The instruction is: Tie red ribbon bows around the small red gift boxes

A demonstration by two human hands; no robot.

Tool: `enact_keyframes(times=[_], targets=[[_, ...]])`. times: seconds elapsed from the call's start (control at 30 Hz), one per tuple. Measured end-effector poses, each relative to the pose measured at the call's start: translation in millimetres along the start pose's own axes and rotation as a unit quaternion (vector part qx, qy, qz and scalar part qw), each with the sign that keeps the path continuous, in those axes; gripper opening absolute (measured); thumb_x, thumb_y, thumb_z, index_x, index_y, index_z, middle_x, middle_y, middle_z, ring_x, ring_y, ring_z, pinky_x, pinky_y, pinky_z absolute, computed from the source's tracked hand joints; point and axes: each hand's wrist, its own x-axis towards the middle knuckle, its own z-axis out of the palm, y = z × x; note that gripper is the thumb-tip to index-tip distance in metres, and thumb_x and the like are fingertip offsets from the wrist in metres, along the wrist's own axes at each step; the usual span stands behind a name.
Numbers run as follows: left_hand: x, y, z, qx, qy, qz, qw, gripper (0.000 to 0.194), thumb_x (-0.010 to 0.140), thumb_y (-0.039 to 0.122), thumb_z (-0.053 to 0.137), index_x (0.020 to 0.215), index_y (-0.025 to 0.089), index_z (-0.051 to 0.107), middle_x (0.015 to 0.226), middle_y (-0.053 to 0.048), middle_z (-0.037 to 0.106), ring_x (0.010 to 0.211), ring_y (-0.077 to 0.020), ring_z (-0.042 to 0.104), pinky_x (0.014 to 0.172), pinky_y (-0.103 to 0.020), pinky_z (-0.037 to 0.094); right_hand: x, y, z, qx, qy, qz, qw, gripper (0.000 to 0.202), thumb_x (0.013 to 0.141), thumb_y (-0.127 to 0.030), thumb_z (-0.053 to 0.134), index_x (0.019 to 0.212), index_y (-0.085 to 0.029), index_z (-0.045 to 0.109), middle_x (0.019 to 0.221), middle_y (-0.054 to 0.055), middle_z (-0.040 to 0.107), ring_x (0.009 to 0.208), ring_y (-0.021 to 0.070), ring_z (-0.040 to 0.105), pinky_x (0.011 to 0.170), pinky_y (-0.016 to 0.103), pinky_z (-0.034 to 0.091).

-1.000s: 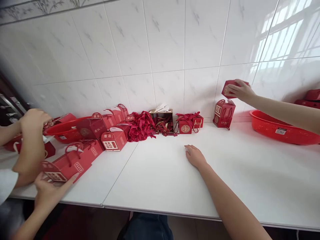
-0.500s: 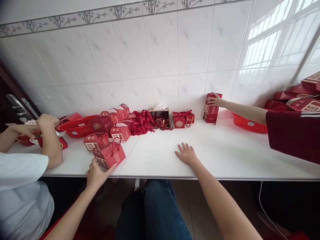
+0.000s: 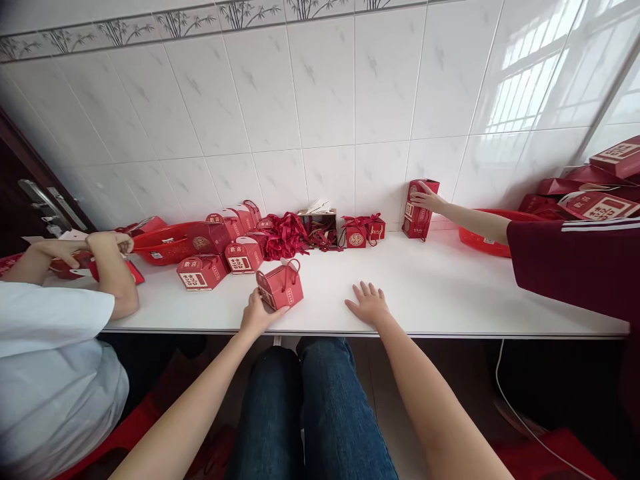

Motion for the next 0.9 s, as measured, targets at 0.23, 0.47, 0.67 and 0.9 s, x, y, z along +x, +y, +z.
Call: enact_keyframes(times=[0.23,0.47,0.67,0.9], targets=[[5.0,38.7,23.6,0.027,-0.145,0.094,0.985,0.084,0.078,0.061,0.053,0.143,0.013,0.029,0.148,-0.02,0.039,0.139,-0.0371,0.032,0.11,-0.05,0.027,3.2,-0.3,0.4,0.004,0.007,0.012,1.0,0.068,0.093,-0.062,0.016,0.151,-0.027,0.023,0.16,0.002,0.015,0.146,0.026,0.012,0.115,0.047,0.011],[8.6,37.5,31.5,0.096,-0.221,0.091,0.966,0.062,0.095,0.046,0.02,0.148,0.017,0.029,0.159,-0.013,0.016,0.146,-0.0358,0.008,0.114,-0.057,0.011,4.1,-1.0,4.0,0.029,0.03,0.026,0.999,0.067,0.092,-0.062,0.024,0.149,-0.027,0.029,0.158,0.002,0.021,0.145,0.0268,0.013,0.115,0.047,0.011],[5.6,35.2,34.1,0.108,-0.221,0.097,0.964,0.067,0.094,0.05,0.019,0.15,0.014,0.022,0.159,-0.012,0.013,0.146,-0.0357,0.006,0.116,-0.056,0.009,2.5,-0.4,2.7,0.048,0.045,0.035,0.997,0.06,0.093,-0.058,0.028,0.145,-0.03,0.035,0.157,0.0,0.026,0.145,0.0234,0.018,0.116,0.045,0.014],[3.4,34.3,33.3,0.106,-0.212,0.105,0.966,0.066,0.094,0.049,0.02,0.15,0.014,0.024,0.159,-0.011,0.014,0.146,-0.0351,0.007,0.116,-0.054,0.009,-1.2,-3.3,0.0,0.068,0.085,0.094,0.99,0.05,0.098,-0.043,0.021,0.139,-0.027,0.046,0.152,0.0,0.036,0.141,0.0179,0.028,0.116,0.045,0.014]])
